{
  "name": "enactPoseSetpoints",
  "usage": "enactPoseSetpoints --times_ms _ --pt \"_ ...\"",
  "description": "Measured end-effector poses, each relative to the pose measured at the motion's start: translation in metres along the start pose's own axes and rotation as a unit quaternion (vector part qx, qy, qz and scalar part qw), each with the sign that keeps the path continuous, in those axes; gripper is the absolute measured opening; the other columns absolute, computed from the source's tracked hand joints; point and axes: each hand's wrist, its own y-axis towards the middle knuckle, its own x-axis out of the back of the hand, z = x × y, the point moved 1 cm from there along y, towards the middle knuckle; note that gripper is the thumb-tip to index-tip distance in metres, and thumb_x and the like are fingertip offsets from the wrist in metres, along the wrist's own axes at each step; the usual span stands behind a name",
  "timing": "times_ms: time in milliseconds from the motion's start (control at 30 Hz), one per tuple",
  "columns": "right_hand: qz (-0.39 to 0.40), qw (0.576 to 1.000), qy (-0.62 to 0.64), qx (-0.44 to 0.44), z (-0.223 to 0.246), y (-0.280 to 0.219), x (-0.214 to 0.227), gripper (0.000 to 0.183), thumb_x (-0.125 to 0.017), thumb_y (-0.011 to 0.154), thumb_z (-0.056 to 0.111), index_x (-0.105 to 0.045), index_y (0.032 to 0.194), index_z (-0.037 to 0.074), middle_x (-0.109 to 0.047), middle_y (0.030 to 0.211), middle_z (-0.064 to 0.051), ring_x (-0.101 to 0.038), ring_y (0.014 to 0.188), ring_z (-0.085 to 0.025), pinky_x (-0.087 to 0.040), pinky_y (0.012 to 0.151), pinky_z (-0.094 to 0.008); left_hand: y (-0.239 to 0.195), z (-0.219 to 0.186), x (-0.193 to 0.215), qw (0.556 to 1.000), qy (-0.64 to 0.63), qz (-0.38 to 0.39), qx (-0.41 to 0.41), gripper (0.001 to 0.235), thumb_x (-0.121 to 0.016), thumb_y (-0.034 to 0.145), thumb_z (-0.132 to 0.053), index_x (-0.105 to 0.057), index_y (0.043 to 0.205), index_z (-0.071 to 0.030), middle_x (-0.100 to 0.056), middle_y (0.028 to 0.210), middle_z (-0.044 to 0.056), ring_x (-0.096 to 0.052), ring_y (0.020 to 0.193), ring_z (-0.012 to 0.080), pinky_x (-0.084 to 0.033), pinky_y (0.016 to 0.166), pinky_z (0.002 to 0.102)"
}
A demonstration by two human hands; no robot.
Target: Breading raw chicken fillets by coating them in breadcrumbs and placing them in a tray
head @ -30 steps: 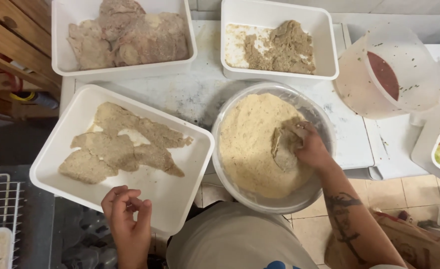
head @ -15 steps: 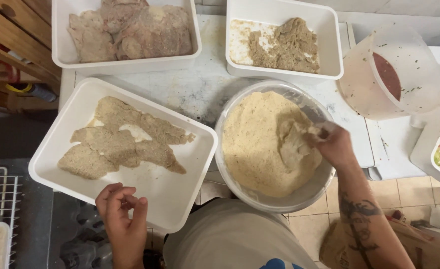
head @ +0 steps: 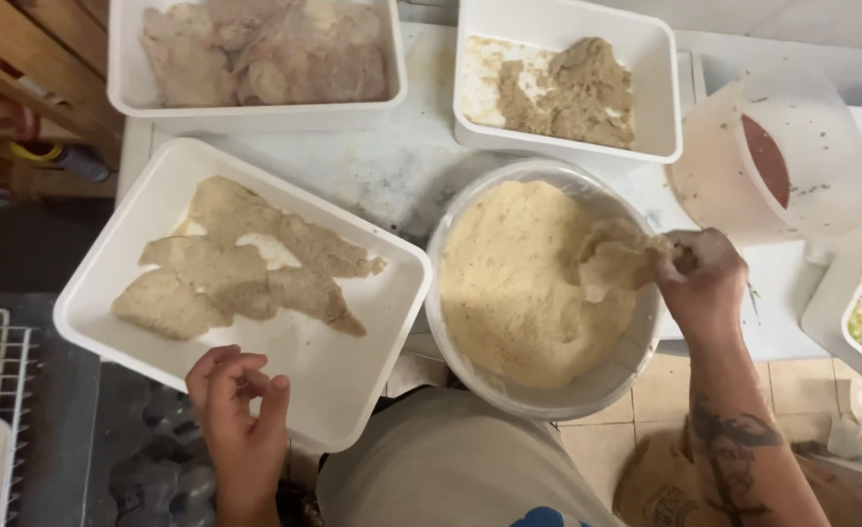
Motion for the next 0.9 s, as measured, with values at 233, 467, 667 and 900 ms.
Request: enactPoseSetpoints --times_ms 233,467,667,900 --pt "-0.037 0.914 0.342 -0.214 -0.027 0.01 -0.01 0.017 -0.072 0.085 -0.006 -0.068 0.093 0.009 -0.065 0.084 0.0 -0.059 0.074 -0.008 -0.053 0.064 -0.021 0.002 -0.003 -0.011 0.999 -0.036 0.0 0.011 0.019 -0.068 0.094 -0.009 -0.062 0.111 -0.007 -0.039 0.138 0.013 -0.052 0.073 0.0123 -0.05 0.082 0.029" --pt "-0.025 0.845 0.527 -0.088 -0.013 0.02 0.027 0.025 -0.061 0.082 -0.012 -0.066 0.099 0.005 -0.069 0.09 -0.005 -0.069 0.074 -0.014 -0.063 0.061 -0.024 0.004 -0.008 -0.015 0.999 -0.03 0.008 0.011 0.021 -0.069 0.093 -0.01 -0.062 0.113 -0.007 -0.039 0.138 0.013 -0.053 0.075 0.011 -0.05 0.082 0.028" --pt "-0.085 0.859 0.504 -0.014 0.002 0.026 0.052 0.029 -0.064 0.089 -0.011 -0.067 0.097 0.017 -0.068 0.091 0.004 -0.07 0.078 -0.004 -0.06 0.063 -0.017 0.0 -0.012 -0.014 0.999 -0.037 0.0 0.008 0.021 -0.069 0.093 -0.012 -0.062 0.113 -0.008 -0.04 0.138 0.012 -0.052 0.078 0.0113 -0.049 0.082 0.028" --pt "-0.167 0.823 0.533 -0.102 -0.027 0.059 0.07 0.038 -0.053 0.083 -0.021 -0.058 0.089 0.016 -0.065 0.089 0.0 -0.069 0.078 -0.015 -0.06 0.064 -0.031 -0.004 -0.015 -0.01 1.0 -0.018 -0.006 0.008 0.018 -0.068 0.094 -0.011 -0.062 0.111 -0.007 -0.04 0.138 0.012 -0.054 0.076 0.0127 -0.051 0.08 0.029"
